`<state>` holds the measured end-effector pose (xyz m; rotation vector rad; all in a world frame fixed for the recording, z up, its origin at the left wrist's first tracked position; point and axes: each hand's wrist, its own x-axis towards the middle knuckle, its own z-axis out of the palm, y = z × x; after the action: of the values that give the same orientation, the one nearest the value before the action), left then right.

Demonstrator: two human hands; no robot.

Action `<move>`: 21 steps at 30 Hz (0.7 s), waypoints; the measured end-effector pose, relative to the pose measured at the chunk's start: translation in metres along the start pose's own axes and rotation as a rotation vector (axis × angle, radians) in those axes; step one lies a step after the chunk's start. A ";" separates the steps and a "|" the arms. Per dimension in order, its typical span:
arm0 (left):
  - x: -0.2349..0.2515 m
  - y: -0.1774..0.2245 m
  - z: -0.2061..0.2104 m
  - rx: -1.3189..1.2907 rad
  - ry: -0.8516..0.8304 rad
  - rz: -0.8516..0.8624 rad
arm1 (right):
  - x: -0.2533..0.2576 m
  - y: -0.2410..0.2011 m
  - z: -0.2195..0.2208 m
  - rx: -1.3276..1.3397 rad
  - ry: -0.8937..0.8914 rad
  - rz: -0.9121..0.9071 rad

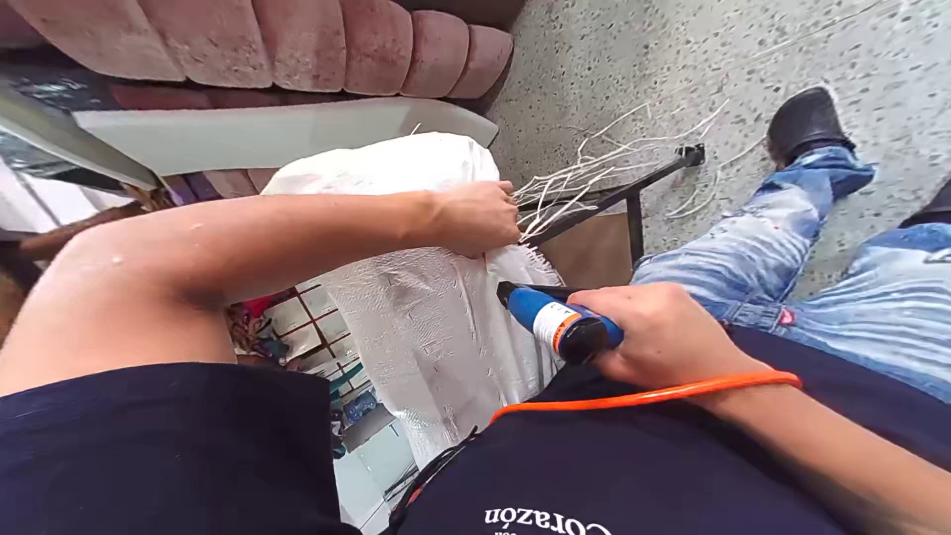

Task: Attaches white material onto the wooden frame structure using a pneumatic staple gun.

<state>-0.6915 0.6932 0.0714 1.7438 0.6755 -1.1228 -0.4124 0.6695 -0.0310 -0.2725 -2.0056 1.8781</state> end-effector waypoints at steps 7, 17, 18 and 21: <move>0.005 0.006 0.011 -0.027 0.193 -0.007 | -0.003 -0.012 0.005 0.007 0.030 -0.058; 0.059 -0.020 0.024 -0.067 -0.039 0.089 | 0.038 -0.001 0.041 0.141 0.066 0.031; 0.063 -0.030 0.025 -0.072 -0.013 0.141 | 0.046 0.001 0.041 0.141 0.085 0.029; 0.070 -0.033 0.029 -0.121 0.028 0.238 | 0.058 0.000 0.044 0.148 0.019 0.063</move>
<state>-0.6994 0.6787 -0.0093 1.6893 0.5251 -0.8785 -0.4828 0.6515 -0.0242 -0.3146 -1.8544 2.0424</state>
